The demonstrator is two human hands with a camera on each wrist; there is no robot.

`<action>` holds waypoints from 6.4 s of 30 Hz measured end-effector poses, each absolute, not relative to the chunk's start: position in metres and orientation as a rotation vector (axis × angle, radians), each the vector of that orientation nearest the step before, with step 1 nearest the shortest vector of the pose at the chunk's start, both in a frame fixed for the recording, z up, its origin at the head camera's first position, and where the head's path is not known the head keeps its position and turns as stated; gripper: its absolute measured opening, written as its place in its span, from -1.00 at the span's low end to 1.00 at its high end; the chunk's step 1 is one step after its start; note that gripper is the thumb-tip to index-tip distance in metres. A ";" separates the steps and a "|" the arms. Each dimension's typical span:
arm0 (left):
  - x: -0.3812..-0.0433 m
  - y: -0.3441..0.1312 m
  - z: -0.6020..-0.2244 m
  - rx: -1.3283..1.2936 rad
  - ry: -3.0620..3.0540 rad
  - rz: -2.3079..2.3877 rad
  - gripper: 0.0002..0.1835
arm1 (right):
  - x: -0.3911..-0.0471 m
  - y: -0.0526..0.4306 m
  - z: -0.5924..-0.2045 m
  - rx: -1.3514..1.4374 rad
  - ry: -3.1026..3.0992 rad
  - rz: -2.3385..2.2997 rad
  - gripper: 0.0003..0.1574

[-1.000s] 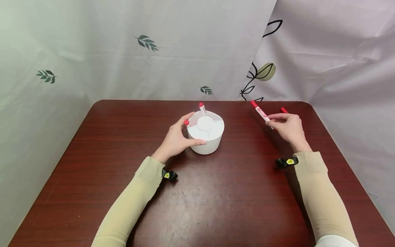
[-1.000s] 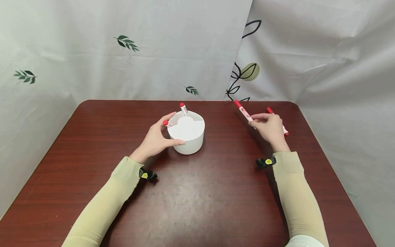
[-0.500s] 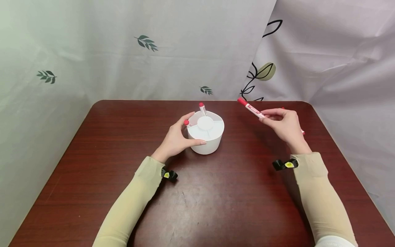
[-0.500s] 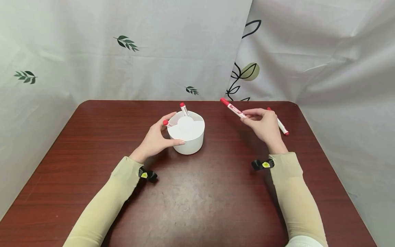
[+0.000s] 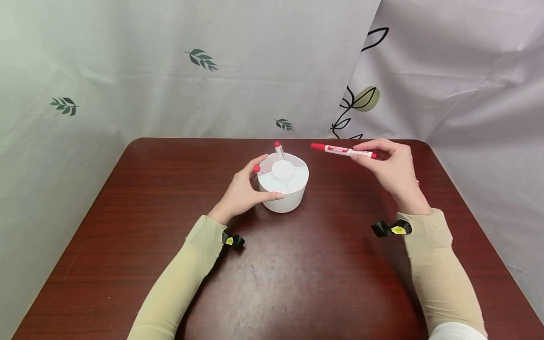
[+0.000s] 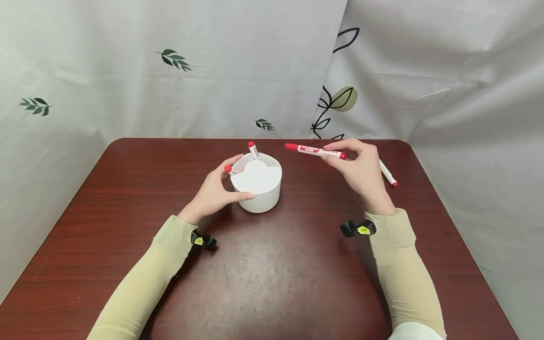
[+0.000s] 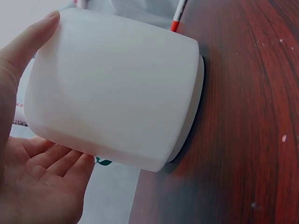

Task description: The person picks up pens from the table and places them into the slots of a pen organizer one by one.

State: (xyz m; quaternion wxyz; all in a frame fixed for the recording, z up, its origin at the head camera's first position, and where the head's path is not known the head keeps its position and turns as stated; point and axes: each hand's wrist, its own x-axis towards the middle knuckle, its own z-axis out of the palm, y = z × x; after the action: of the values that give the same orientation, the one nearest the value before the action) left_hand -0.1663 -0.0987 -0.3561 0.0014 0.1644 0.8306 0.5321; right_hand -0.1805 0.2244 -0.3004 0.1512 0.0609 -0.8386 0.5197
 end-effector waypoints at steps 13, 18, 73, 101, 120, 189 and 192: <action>-0.166 -0.099 -0.355 0.526 2.602 1.679 0.02 | -0.166 0.198 -0.261 0.421 -2.042 1.903 -0.64; -0.166 -0.099 -0.355 0.533 2.597 1.679 0.02 | -0.162 0.189 -0.253 0.515 -1.946 1.983 -0.62; -0.179 -0.110 -0.385 0.531 2.772 1.642 0.19 | -0.175 0.173 -0.314 0.456 -2.508 1.575 -0.55; -0.183 -0.094 -0.392 0.449 2.752 1.670 0.17 | -0.179 0.272 -0.285 0.126 -2.302 1.589 -0.46; -0.185 -0.095 -0.389 0.459 2.731 1.656 0.11 | -0.222 0.350 -0.321 -0.338 -2.615 1.344 -0.30; -0.187 -0.096 -0.393 0.485 2.708 1.663 0.11 | -0.207 0.317 -0.318 -0.150 -2.075 1.765 -0.58; -0.186 -0.096 -0.394 0.477 2.706 1.660 0.13 | -0.198 0.296 -0.303 -0.025 -1.909 1.902 -0.53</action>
State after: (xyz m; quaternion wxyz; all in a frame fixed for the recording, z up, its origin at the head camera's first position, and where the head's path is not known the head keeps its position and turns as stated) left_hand -0.1864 -0.0957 -0.3936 -0.0341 0.1484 0.8424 0.5168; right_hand -0.1983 0.2959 -0.3034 0.2215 -0.0089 -0.6909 0.6881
